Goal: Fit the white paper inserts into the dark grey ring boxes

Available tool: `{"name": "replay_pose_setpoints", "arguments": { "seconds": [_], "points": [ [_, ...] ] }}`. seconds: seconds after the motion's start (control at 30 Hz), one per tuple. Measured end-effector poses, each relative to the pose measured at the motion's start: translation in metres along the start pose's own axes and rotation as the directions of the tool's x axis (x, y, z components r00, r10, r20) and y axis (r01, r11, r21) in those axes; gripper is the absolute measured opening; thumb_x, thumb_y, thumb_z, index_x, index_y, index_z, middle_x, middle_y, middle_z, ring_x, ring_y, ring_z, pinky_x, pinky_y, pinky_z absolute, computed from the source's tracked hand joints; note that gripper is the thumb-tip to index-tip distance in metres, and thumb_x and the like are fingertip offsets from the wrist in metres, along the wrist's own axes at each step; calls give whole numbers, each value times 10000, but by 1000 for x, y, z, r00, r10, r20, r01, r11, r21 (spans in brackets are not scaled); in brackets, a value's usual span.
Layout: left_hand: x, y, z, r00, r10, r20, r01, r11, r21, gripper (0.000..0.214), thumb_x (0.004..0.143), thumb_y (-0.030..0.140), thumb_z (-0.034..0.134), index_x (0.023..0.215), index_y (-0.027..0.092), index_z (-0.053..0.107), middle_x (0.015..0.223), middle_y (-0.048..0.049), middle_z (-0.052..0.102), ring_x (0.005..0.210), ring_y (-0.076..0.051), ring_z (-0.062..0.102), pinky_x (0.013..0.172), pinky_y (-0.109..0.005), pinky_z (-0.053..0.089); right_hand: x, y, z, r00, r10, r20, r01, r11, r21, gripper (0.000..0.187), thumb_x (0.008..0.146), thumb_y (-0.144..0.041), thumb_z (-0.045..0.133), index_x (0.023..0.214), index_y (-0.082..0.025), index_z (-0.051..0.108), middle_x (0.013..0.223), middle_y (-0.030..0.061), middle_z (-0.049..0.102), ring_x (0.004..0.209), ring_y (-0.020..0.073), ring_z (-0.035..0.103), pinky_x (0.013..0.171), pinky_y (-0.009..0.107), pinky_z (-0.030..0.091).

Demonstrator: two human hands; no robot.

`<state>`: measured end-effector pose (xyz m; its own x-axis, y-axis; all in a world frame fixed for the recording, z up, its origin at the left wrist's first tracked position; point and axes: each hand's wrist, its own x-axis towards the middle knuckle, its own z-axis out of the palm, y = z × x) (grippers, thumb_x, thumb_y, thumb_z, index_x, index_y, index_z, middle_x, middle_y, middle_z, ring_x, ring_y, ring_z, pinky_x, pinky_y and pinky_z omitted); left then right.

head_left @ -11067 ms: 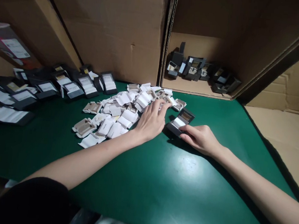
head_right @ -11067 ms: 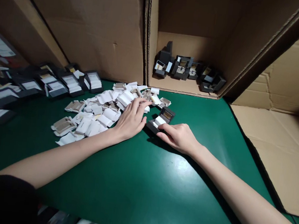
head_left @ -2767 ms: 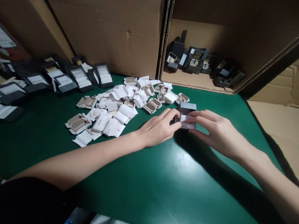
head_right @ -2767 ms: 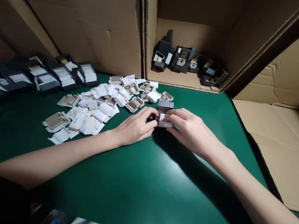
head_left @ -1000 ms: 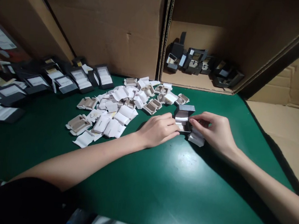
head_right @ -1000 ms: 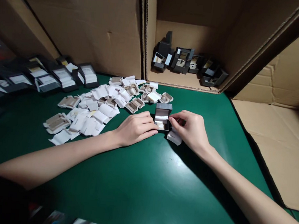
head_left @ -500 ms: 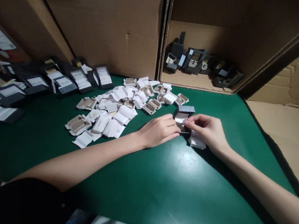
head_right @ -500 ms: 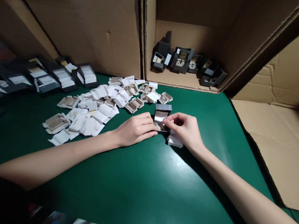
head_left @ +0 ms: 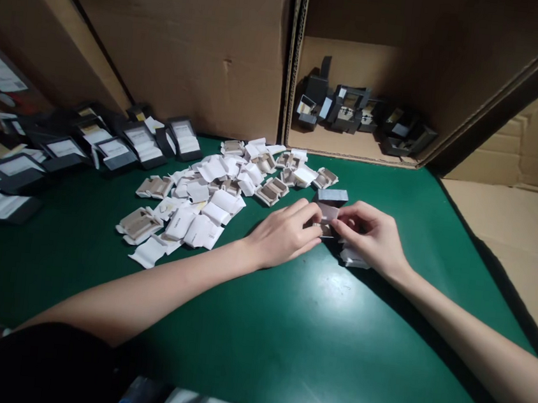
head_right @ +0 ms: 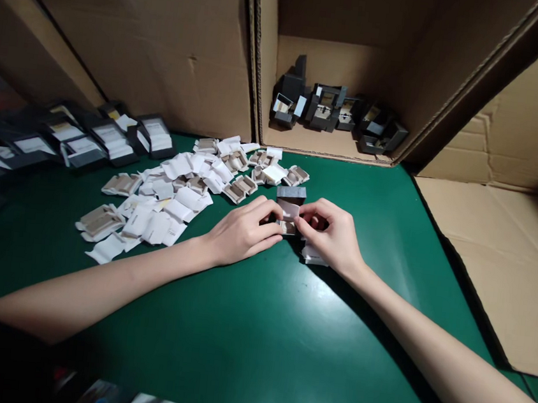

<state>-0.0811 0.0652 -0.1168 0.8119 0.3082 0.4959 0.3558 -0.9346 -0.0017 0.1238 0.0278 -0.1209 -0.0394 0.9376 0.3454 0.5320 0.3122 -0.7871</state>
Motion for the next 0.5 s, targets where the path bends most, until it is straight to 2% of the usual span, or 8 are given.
{"name": "replay_pose_setpoints", "arguments": {
  "seconds": [0.17, 0.27, 0.37, 0.5],
  "points": [
    [0, 2, 1, 999, 43, 3, -43, 999, 33, 154, 929, 183, 485, 879, 125, 619, 1015, -82, 620, 871, -174, 541, 717, -275, 501, -1, -5, -1, 994, -104, -12, 102, 989, -108, 161, 818, -347, 637, 841, -192, 671, 644, -1, 543, 579, 125, 462, 541, 274, 386],
    [1, 3, 1, 998, 64, 25, -65, 996, 56, 185, 945, 200, 460, 905, 119, 621, 982, -83, 638, 860, -179, 545, 720, -277, 496, 1, -8, -2, 976, -219, -20, 210, 956, -204, 138, 855, -318, 597, 850, -199, 665, 640, 2, 537, 563, 123, 461, 533, 271, 383],
    [1, 4, 0, 996, 68, 53, -72, 995, 65, 197, 950, 211, 447, 913, 122, 619, 991, -85, 638, 876, -183, 542, 728, -275, 488, 5, -7, -4, 934, -358, 4, 338, 877, -342, 144, 875, -278, 563, 797, -200, 655, 627, 8, 508, 566, 126, 467, 536, 271, 383],
    [2, 5, -1, 995, 64, 75, -69, 995, 68, 195, 949, 200, 441, 875, 125, 606, 963, -79, 634, 874, -185, 520, 731, -281, 472, 10, -2, -7, 851, -524, 39, 469, 723, -508, 131, 862, -231, 570, 762, -200, 649, 661, 30, 521, 627, 146, 472, 575, 285, 398]
  ]
}}
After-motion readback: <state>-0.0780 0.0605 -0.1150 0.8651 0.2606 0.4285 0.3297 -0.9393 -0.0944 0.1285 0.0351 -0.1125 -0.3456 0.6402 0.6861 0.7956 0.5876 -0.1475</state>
